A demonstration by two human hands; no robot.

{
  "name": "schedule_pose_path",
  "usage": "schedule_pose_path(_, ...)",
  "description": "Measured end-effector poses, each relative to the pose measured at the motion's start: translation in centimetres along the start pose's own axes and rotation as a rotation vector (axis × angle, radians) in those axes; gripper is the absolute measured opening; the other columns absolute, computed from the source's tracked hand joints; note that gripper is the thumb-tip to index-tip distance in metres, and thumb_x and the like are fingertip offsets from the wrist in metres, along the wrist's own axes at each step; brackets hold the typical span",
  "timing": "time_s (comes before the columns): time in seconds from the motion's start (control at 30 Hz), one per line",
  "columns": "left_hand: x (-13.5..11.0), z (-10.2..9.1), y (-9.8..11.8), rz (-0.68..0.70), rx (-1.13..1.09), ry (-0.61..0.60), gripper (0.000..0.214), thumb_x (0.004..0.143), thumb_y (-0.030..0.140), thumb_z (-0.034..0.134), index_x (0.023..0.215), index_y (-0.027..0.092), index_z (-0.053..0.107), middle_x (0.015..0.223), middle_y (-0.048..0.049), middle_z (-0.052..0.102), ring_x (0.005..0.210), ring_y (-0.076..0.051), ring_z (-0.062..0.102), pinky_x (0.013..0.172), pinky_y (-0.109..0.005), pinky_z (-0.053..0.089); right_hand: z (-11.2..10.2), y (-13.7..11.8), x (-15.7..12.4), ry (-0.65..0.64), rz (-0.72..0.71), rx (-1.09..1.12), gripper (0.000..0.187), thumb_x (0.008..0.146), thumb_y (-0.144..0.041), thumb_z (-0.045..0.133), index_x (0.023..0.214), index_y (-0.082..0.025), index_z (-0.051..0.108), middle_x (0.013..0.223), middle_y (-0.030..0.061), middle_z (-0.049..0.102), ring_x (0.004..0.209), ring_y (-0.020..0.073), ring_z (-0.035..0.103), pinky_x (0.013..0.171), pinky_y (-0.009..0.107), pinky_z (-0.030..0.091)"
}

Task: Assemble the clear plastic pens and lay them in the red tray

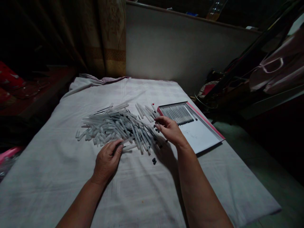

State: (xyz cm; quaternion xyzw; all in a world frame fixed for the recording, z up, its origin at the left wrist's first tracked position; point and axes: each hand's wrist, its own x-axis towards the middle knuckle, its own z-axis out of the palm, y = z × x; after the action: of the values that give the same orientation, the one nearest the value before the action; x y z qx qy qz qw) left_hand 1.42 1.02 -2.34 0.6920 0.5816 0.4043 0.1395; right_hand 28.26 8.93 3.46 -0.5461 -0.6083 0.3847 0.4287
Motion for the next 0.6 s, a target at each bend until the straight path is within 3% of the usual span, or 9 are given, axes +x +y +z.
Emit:
schedule_pose_path(0.1,0.0,-0.2,0.2,0.025,0.002,-0.006,0.029,0.093,0.04,0.051,0.104,0.021,0.071,0.098,-0.0068,0.076,0.094,-0.023,0.071,0.09,-0.034,0.054,0.1,-1.7,-0.6,-0.012,-0.048,0.188,0.025,0.082,-0.04,0.067,0.092,-0.017,0.073,0.078,0.0031,0.073,0.066,0.0135,0.065,0.065,0.027,0.054)
schedule_pose_path(0.23,0.0,-0.2,0.2,0.055,0.011,0.003,0.027,0.094,0.037,0.051,0.104,0.021,0.071,0.098,-0.0062,0.076,0.093,-0.022,0.071,0.089,-0.034,0.055,0.9,-3.6,-1.4,-0.15,-0.029,0.286,0.036,0.079,-0.053,0.07,0.08,-0.017,0.072,0.065,0.0011,0.069,0.052,0.0098,0.057,0.052,0.022,0.047)
schedule_pose_path(0.6,-0.2,-0.1,0.0,0.166,0.023,0.064,0.023,0.097,0.03,0.052,0.108,0.019,0.069,0.095,-0.0057,0.077,0.088,-0.019,0.072,0.082,-0.03,0.057,2.2,-3.8,-1.7,-0.271,0.054,0.425,0.038,0.075,-0.052,0.076,0.082,-0.015,0.075,0.068,0.0023,0.072,0.051,0.0079,0.055,0.05,0.021,0.043)
